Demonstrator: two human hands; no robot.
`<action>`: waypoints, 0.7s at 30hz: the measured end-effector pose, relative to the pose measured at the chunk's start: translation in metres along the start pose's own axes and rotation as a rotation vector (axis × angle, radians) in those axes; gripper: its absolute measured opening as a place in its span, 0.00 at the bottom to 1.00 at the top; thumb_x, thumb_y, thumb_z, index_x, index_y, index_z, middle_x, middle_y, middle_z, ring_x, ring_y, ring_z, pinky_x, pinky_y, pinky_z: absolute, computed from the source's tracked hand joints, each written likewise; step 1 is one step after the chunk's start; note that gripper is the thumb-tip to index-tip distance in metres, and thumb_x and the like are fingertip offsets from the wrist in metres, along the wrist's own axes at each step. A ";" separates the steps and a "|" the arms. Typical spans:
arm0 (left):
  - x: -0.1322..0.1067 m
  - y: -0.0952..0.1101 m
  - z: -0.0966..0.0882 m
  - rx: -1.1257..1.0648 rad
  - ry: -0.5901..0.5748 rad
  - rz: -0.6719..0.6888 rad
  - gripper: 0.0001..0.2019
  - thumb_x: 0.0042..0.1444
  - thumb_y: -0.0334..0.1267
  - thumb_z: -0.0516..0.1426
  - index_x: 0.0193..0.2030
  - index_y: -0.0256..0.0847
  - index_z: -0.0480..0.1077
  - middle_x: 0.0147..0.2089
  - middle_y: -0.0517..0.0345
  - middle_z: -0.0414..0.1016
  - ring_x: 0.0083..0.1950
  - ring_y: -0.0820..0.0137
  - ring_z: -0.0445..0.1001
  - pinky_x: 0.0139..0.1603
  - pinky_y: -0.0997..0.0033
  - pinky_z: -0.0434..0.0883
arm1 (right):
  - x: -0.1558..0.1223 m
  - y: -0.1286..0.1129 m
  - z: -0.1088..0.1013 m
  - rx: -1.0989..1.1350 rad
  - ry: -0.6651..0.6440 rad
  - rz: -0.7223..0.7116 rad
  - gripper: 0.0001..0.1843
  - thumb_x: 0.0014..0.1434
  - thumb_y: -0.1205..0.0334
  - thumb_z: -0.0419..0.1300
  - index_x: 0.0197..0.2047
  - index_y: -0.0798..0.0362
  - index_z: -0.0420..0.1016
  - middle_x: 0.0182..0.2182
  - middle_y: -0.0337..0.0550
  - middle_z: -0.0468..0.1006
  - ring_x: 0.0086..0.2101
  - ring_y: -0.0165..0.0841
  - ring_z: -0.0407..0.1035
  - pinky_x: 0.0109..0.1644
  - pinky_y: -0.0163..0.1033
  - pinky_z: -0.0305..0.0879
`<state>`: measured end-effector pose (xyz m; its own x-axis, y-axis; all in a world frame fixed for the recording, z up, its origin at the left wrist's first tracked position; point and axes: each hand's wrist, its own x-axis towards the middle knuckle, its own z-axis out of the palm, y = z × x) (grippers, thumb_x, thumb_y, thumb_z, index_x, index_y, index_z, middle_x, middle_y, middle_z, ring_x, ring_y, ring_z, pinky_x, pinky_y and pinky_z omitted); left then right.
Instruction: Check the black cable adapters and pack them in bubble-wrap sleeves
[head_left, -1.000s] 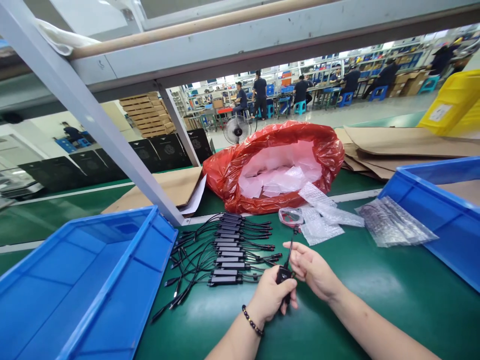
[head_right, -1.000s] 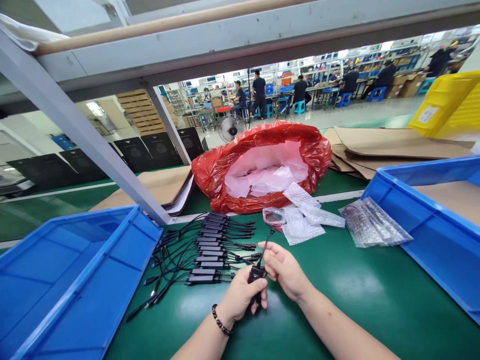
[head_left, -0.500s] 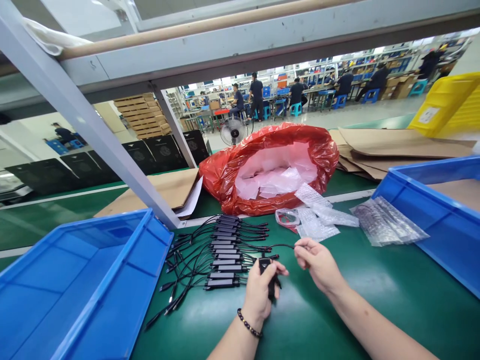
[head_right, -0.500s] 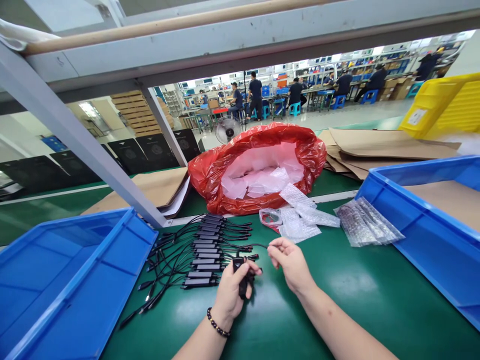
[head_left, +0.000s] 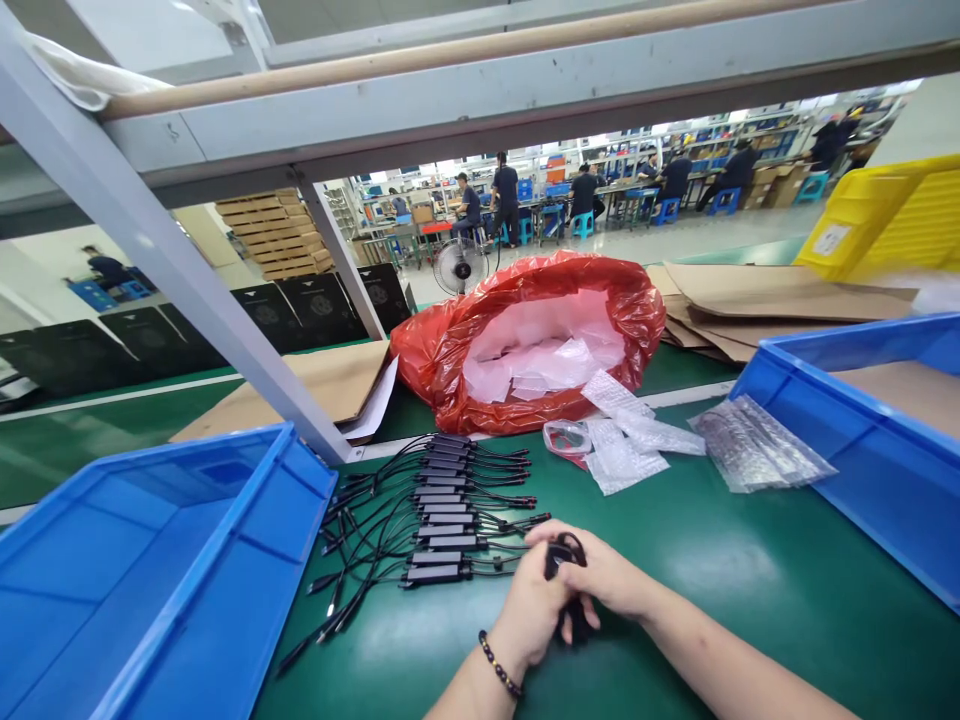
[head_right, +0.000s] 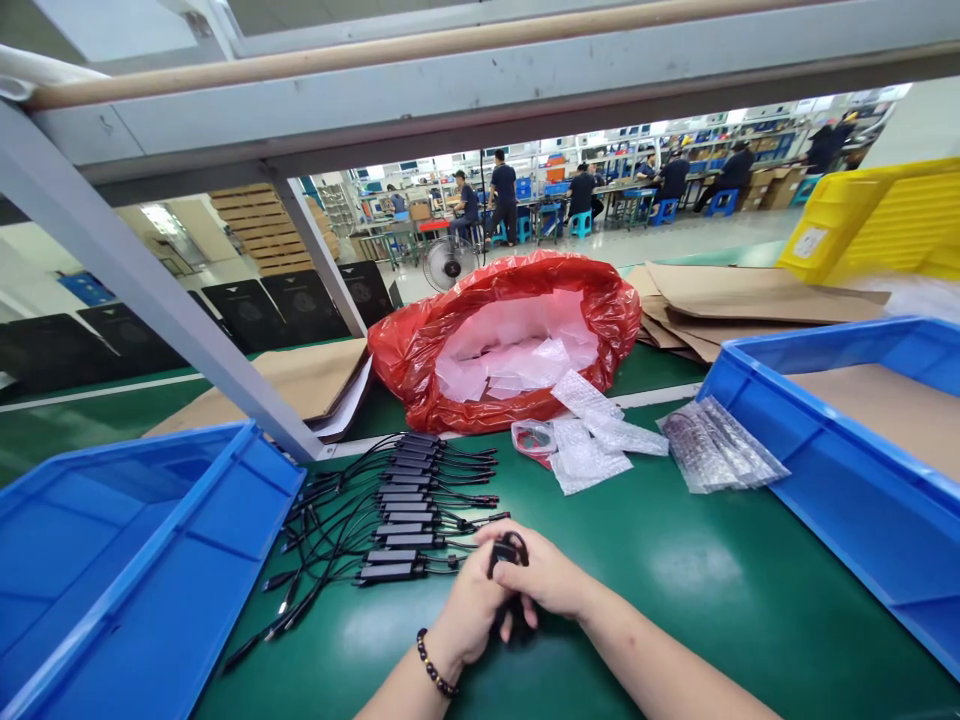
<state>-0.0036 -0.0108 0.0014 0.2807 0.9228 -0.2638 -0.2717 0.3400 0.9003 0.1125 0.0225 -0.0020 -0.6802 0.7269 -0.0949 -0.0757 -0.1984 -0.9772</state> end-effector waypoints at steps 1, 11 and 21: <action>-0.001 -0.001 0.003 0.031 -0.050 -0.041 0.16 0.42 0.41 0.62 0.35 0.36 0.63 0.16 0.63 0.69 0.15 0.75 0.68 0.08 0.84 0.55 | 0.000 0.000 0.001 -0.029 0.005 -0.008 0.29 0.46 0.40 0.60 0.44 0.52 0.67 0.34 0.43 0.69 0.24 0.28 0.66 0.25 0.34 0.62; -0.002 0.002 -0.002 0.091 -0.222 -0.196 0.03 0.36 0.29 0.58 0.21 0.33 0.67 0.19 0.58 0.71 0.18 0.76 0.70 0.09 0.85 0.56 | 0.002 -0.002 0.000 -0.136 0.232 -0.326 0.14 0.52 0.54 0.61 0.21 0.54 0.71 0.28 0.42 0.70 0.33 0.33 0.64 0.41 0.39 0.60; -0.001 0.001 -0.003 -0.134 -0.238 -0.317 0.11 0.34 0.34 0.62 0.26 0.29 0.70 0.22 0.50 0.75 0.21 0.68 0.75 0.13 0.81 0.64 | 0.002 -0.006 0.000 0.018 0.289 -0.376 0.21 0.51 0.47 0.60 0.18 0.54 0.67 0.23 0.41 0.68 0.28 0.32 0.62 0.35 0.38 0.59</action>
<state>-0.0070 -0.0111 0.0013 0.5705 0.7066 -0.4186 -0.2509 0.6353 0.7304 0.1117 0.0254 0.0035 -0.3724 0.9032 0.2134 -0.2926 0.1039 -0.9506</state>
